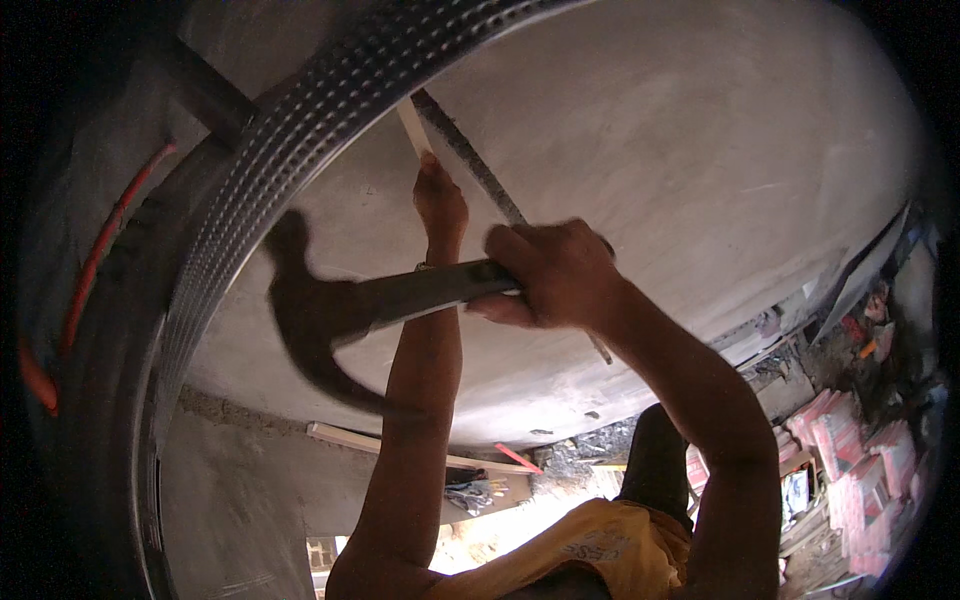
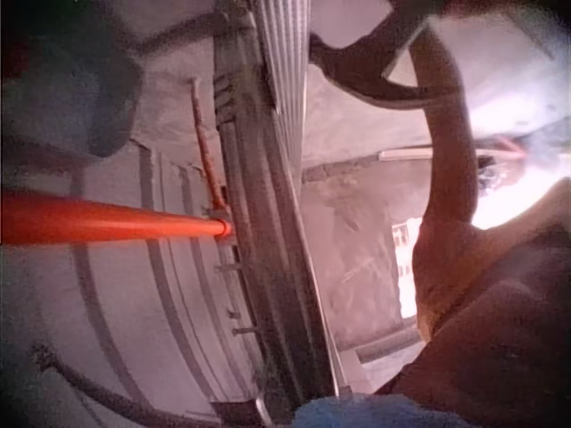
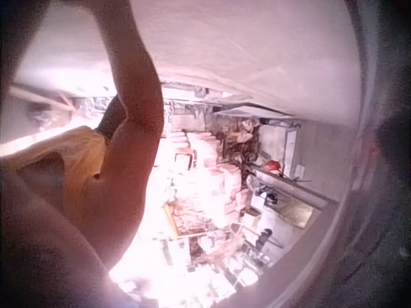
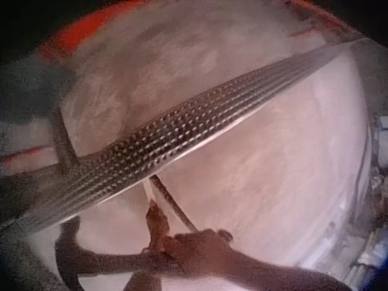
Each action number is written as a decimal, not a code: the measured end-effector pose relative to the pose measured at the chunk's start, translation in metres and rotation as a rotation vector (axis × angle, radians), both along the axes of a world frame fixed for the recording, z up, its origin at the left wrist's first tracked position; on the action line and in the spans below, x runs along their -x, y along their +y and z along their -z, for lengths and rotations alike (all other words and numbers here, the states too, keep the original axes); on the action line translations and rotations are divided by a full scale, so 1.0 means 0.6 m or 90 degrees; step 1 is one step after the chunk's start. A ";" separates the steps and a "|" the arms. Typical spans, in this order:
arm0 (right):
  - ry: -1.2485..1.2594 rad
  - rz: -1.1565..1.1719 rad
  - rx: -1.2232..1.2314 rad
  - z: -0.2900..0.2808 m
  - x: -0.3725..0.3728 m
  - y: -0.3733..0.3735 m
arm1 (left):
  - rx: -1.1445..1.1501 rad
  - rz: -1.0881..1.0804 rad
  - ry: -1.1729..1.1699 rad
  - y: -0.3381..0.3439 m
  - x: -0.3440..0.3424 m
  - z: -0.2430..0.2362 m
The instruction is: The person uses a hammer and a white plastic block to secure a perforated metal trim strip to a curved ceiling surface. They repeatedly tap the trim along its length to ensure it is firmly attached to the ceiling structure.
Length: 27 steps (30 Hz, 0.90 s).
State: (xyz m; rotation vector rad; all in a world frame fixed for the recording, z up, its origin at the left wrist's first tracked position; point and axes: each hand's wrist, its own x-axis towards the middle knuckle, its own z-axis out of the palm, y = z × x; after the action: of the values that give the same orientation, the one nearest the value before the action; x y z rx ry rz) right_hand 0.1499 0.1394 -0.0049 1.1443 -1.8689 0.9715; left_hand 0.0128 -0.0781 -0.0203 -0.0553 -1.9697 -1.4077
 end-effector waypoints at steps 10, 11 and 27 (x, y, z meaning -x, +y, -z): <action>-0.236 0.130 -0.116 -0.065 0.081 -0.059 | 0.238 -0.053 0.042 -0.027 -0.014 0.000; -0.183 0.101 -0.123 -0.070 0.060 -0.052 | 0.301 -0.073 0.045 -0.031 -0.006 -0.003; -0.282 0.147 -0.044 -0.089 0.082 -0.041 | 0.066 0.081 0.015 -0.024 -0.015 -0.012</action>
State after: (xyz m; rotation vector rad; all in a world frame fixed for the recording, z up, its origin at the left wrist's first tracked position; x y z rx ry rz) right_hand 0.1010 0.1147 0.0484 0.7664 -2.3400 1.0966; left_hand 0.0218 -0.0927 -0.0134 -0.2474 -2.0493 -1.3777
